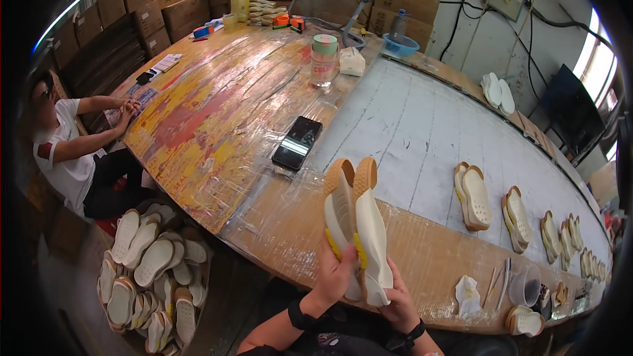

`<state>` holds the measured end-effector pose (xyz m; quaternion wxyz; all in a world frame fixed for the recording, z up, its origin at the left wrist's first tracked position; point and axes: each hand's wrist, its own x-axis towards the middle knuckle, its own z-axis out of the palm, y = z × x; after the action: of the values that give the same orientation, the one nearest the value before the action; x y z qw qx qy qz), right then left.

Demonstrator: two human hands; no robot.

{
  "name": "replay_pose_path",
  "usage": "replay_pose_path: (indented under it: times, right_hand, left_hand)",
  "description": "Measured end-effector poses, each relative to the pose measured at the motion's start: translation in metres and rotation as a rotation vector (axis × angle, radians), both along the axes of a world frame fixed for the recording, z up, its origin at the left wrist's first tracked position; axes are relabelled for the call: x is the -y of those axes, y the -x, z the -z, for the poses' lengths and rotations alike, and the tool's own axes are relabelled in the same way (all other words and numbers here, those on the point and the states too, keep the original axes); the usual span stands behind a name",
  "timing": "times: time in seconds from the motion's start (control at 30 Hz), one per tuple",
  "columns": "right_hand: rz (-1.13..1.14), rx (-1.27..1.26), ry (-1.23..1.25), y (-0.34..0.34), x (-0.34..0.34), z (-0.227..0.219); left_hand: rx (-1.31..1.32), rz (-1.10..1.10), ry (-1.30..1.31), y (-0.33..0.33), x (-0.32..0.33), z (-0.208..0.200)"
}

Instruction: The recorder applies adhesive to the edges of shoe soles using a small brush and then stacks them.

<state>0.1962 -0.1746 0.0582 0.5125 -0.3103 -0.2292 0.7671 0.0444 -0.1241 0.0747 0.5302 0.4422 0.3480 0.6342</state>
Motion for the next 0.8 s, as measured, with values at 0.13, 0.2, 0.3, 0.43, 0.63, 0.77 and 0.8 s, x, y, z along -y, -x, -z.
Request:
replay_pose_path:
  times: [0.13,0.2,0.3,0.43,0.63,0.77,0.8]
  right_hand:
    - [-0.038,0.021,-0.007,-0.003,0.002,0.001]
    - [-0.041,0.058,-0.005,-0.005,0.008,0.007]
    - [-0.075,0.052,-0.051,-0.005,0.008,0.01]
    - [-0.119,0.035,-0.057,-0.006,0.01,0.011]
    - [-0.146,0.087,0.009,-0.004,0.012,0.006]
    - [-0.187,0.061,0.057,-0.01,0.015,0.024]
    - [-0.179,0.067,0.075,-0.01,0.015,0.025]
  left_hand:
    - [-0.145,-0.01,-0.11,0.0,0.015,-0.008]
    - [-0.142,0.038,-0.115,0.0,0.017,-0.012]
    - [-0.158,0.112,-0.071,0.001,0.018,-0.007]
    - [-0.168,0.117,-0.058,0.0,0.023,-0.008]
    - [-0.265,0.071,-0.097,0.003,0.031,-0.012]
    - [-0.372,0.078,-0.136,0.005,0.033,-0.016]
    - [-0.398,0.078,-0.152,0.006,0.032,-0.019]
